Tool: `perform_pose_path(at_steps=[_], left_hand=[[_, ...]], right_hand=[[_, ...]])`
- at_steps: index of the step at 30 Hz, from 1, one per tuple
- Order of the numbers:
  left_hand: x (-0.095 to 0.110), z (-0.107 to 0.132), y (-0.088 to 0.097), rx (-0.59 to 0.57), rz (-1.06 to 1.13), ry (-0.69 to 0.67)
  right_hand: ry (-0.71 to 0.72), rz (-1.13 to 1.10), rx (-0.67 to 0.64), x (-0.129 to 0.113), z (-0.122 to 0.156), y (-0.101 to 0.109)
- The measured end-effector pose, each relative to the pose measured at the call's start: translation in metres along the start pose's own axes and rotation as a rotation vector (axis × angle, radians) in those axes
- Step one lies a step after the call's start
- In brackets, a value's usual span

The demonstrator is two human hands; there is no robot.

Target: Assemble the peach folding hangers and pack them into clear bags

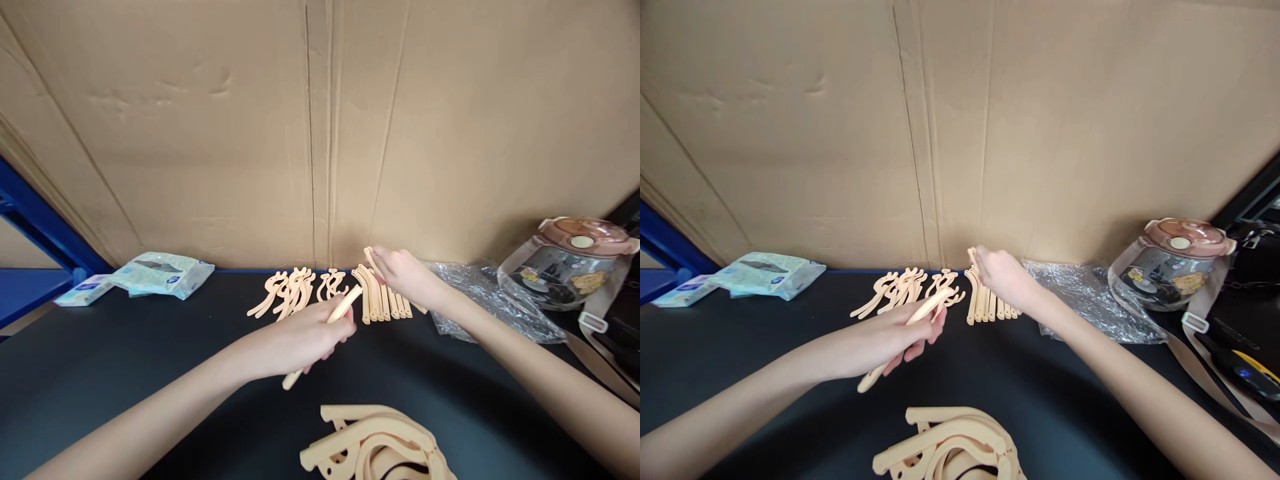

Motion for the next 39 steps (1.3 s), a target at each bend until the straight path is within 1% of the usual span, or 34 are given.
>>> perform_pose_path(at_steps=[1,3,5,7,11,14,17,20,21,23,24,25,26,28,31,33,34,36,38,39], left_hand=[[0.001,0.0,0.0,0.03,0.002,0.015],[0.004,-0.004,0.002,0.102,0.098,0.063],[0.006,-0.01,0.004,0.168,0.237,0.126],[0.007,-0.015,0.006,0.197,0.323,0.164],[0.005,-0.018,0.009,0.199,0.302,0.123],[0.002,-0.017,0.01,0.201,0.272,0.075],[0.0,-0.018,0.01,0.226,0.316,0.033],[-0.002,-0.021,0.01,0.267,0.379,0.007],[-0.002,-0.022,0.01,0.28,0.392,0.001],[-0.002,-0.024,0.009,0.301,0.414,-0.02],[-0.001,-0.024,0.009,0.31,0.417,-0.034],[0.0,-0.024,0.01,0.321,0.416,-0.051],[0.002,-0.024,0.011,0.337,0.41,-0.071],[0.006,-0.022,0.014,0.381,0.389,-0.12],[0.012,-0.02,0.021,0.449,0.355,-0.195],[0.014,-0.018,0.022,0.446,0.34,-0.215],[0.015,-0.018,0.022,0.427,0.333,-0.214],[0.016,-0.016,0.018,0.347,0.342,-0.19],[0.016,-0.013,0.014,0.246,0.387,-0.151],[0.016,-0.012,0.012,0.197,0.416,-0.131]], right_hand=[[-0.055,-0.009,0.017,0.008,-0.002,-0.002],[-0.142,-0.025,0.038,0.02,-0.006,-0.007],[-0.199,-0.036,0.051,0.028,-0.007,-0.015],[-0.231,-0.04,0.065,0.032,-0.008,-0.023],[-0.228,-0.051,0.065,0.037,-0.007,-0.036],[-0.216,-0.067,0.053,0.039,-0.006,-0.04],[-0.247,-0.063,0.074,0.037,-0.005,-0.037],[-0.27,-0.105,0.101,0.027,-0.004,-0.024],[-0.258,-0.14,0.091,0.02,-0.003,-0.019],[-0.203,-0.299,0.012,0.003,0.001,-0.01],[-0.168,-0.411,-0.047,-0.006,0.002,-0.006],[-0.141,-0.621,-0.119,-0.014,0.004,-0.002],[-0.133,-0.747,-0.132,-0.02,0.006,0.002],[-0.134,-0.852,-0.055,-0.025,0.006,0.009],[-0.147,-0.689,0.138,-0.016,0.004,0.02],[-0.099,-0.51,0.235,-0.009,0.004,0.025],[-0.037,-0.388,0.283,-0.007,0.004,0.027],[0.148,-0.078,0.349,-0.009,0.008,0.028],[0.339,0.231,0.353,-0.014,0.012,0.027],[0.41,0.342,0.335,-0.017,0.013,0.025]])
Point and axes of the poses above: each hand's wrist, its own z-axis away from the middle knuckle, its own y-axis out of the back of the hand, x = y × z, the point moved 1 cm from there along -z, towards the middle knuckle, and after that the axes turned 13 degrees about x, right-handed, at the moved point
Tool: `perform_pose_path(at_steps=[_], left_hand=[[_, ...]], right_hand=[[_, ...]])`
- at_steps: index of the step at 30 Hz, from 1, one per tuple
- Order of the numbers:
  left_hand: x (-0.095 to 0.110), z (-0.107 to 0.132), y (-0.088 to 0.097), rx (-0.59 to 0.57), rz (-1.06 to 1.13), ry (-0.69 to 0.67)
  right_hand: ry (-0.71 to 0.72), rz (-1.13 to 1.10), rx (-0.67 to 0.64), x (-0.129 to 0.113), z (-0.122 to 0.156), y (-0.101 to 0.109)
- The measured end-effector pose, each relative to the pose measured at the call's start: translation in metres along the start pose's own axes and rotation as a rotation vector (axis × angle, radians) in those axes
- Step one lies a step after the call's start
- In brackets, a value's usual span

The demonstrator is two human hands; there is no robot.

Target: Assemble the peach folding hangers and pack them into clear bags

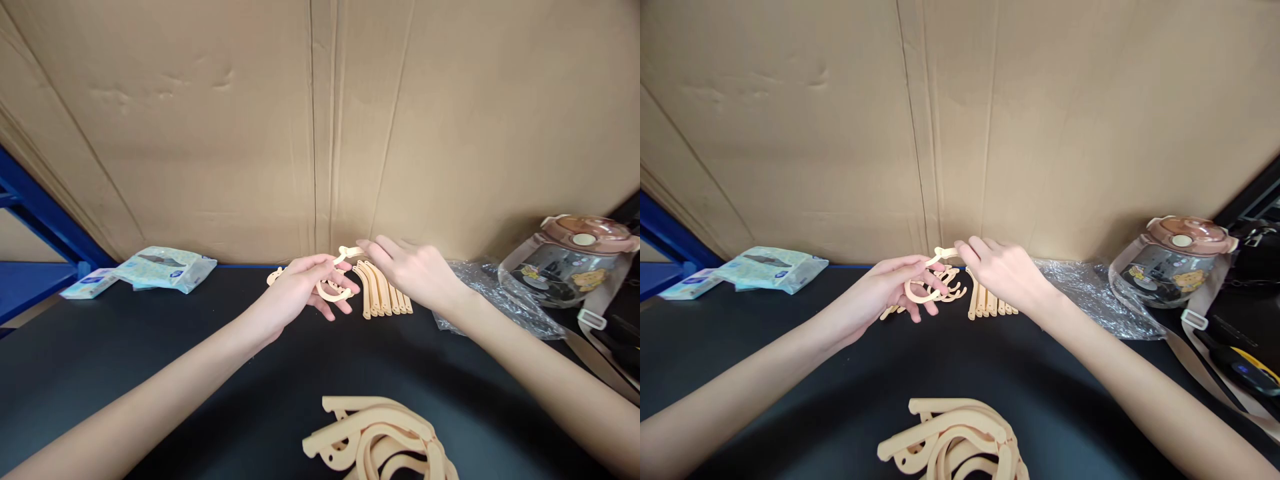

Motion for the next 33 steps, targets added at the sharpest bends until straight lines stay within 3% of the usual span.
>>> perform_pose_path(at_steps=[4,9,13,17,20,25,30,33], left_hand=[[-0.004,0.005,-0.006,-0.083,0.055,0.056],[-0.012,0.005,-0.017,0.054,-0.048,-0.044],[-0.02,0.004,-0.025,0.105,-0.115,-0.111],[-0.025,-0.001,-0.029,0.146,-0.219,-0.217],[-0.026,-0.017,-0.026,0.159,-0.309,-0.23],[-0.031,-0.054,-0.011,0.236,-0.526,-0.168],[-0.038,-0.063,-0.006,0.291,-0.67,-0.106],[-0.039,-0.058,-0.007,0.314,-0.632,-0.096]], right_hand=[[0.143,0.108,-0.058,-0.007,0.0,-0.001],[0.116,-0.019,-0.145,-0.006,0.0,-0.002],[-0.146,-0.29,-0.242,-0.007,0.001,-0.005],[-0.411,-0.567,-0.241,0.002,-0.001,-0.011],[-0.558,-0.707,-0.233,0.02,-0.002,-0.01],[-0.983,-1.134,-0.119,0.04,-0.002,-0.002],[-1.083,-1.224,0.037,0.043,-0.004,-0.008],[-1.111,-1.266,0.109,0.048,-0.003,-0.017]])
Point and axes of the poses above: each hand's wrist, its own z-axis away from the middle knuckle, its own y-axis out of the back of the hand, x = y × z, the point moved 1 cm from there along -z, towards the middle knuckle, and after that the axes turned 13 degrees about x, right-handed, at the moved point
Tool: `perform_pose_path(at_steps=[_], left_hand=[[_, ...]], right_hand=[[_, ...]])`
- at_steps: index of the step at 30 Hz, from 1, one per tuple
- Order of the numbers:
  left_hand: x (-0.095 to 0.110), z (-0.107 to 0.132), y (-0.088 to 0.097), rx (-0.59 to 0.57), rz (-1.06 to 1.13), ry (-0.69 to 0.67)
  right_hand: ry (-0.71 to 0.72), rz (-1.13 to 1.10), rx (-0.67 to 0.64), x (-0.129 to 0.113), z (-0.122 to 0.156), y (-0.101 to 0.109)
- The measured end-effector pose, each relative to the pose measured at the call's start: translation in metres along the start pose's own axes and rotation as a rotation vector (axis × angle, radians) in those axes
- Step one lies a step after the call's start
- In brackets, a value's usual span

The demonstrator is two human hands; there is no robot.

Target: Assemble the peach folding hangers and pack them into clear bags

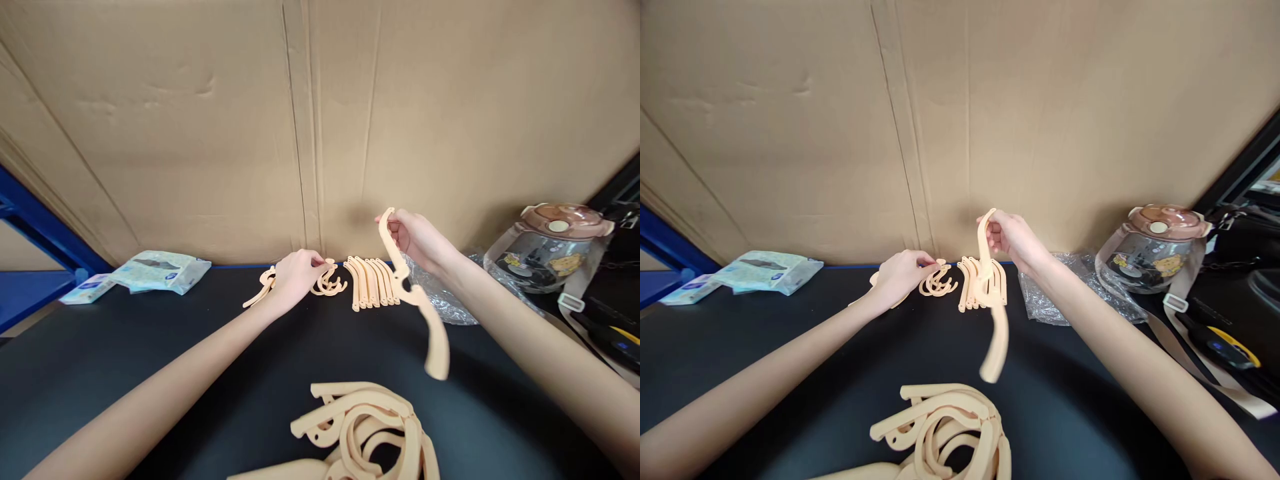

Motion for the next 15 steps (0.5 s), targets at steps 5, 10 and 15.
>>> perform_pose_path(at_steps=[5,10,15], left_hand=[[0.01,0.007,0.014,-0.186,0.288,0.085],[0.017,0.013,0.033,-0.295,0.528,0.184],[0.011,0.017,0.034,-0.22,0.573,0.203]], right_hand=[[0.094,0.045,0.101,0.005,-0.008,0.009],[0.268,0.378,0.055,0.002,-0.005,0.009],[0.502,0.745,-0.062,-0.004,0.016,-0.002]])
Point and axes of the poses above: each hand's wrist, its own z-axis away from the middle knuckle, its own y-axis out of the back of the hand, x = y × z, the point moved 1 cm from there along -z, towards the middle knuckle, and after that the axes turned 13 degrees about x, right-handed, at the moved point
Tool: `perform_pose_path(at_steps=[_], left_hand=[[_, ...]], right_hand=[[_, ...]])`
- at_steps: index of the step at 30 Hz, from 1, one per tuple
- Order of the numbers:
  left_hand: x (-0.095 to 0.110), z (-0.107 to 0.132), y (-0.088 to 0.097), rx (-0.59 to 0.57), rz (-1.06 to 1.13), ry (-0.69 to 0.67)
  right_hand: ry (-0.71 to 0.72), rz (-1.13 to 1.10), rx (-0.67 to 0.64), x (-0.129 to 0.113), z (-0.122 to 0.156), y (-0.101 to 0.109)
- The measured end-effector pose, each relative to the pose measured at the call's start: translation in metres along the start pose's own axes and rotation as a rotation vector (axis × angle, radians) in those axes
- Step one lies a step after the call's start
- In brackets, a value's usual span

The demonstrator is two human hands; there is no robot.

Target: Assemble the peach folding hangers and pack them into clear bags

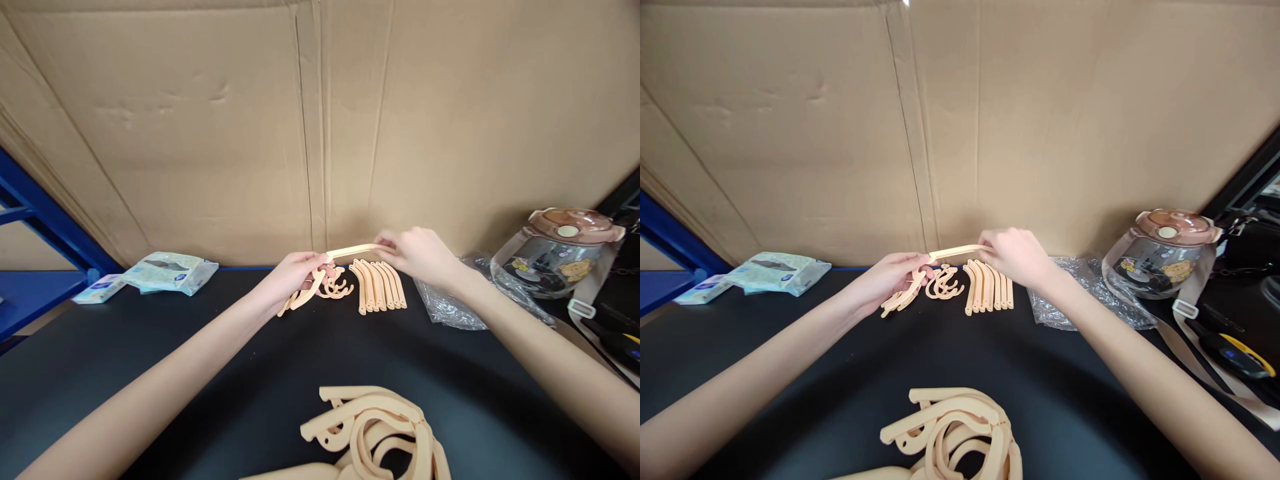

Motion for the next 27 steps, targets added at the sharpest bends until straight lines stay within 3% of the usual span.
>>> perform_pose_path(at_steps=[5,7,15,18,21,24,27], left_hand=[[-0.008,0.011,-0.011,-0.053,-0.014,0.013],[-0.012,0.018,-0.018,-0.071,0.001,0.049],[-0.014,0.03,-0.033,-0.114,0.097,0.159],[-0.015,0.033,-0.04,-0.084,0.069,0.094],[-0.02,0.039,-0.044,-0.051,-0.002,-0.055],[-0.019,0.04,-0.033,-0.053,-0.111,-0.166],[-0.006,0.025,-0.001,0.034,-0.212,-0.196]], right_hand=[[0.445,0.375,-0.193,-0.027,0.02,-0.02],[0.486,0.447,-0.217,-0.031,0.025,-0.028],[0.404,0.298,-0.292,-0.024,0.032,-0.039],[0.312,0.177,-0.271,-0.022,0.032,-0.044],[0.185,-0.017,-0.233,-0.013,0.023,-0.043],[0.025,-0.207,-0.116,0.006,0.006,-0.031],[-0.081,-0.324,0.061,0.024,-0.009,-0.012]])
Point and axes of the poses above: each hand's wrist, its own z-axis away from the middle knuckle, its own y-axis out of the back of the hand, x = y × z, the point moved 1 cm from there along -z, towards the middle knuckle, and after that the axes turned 13 degrees about x, right-handed, at the moved point
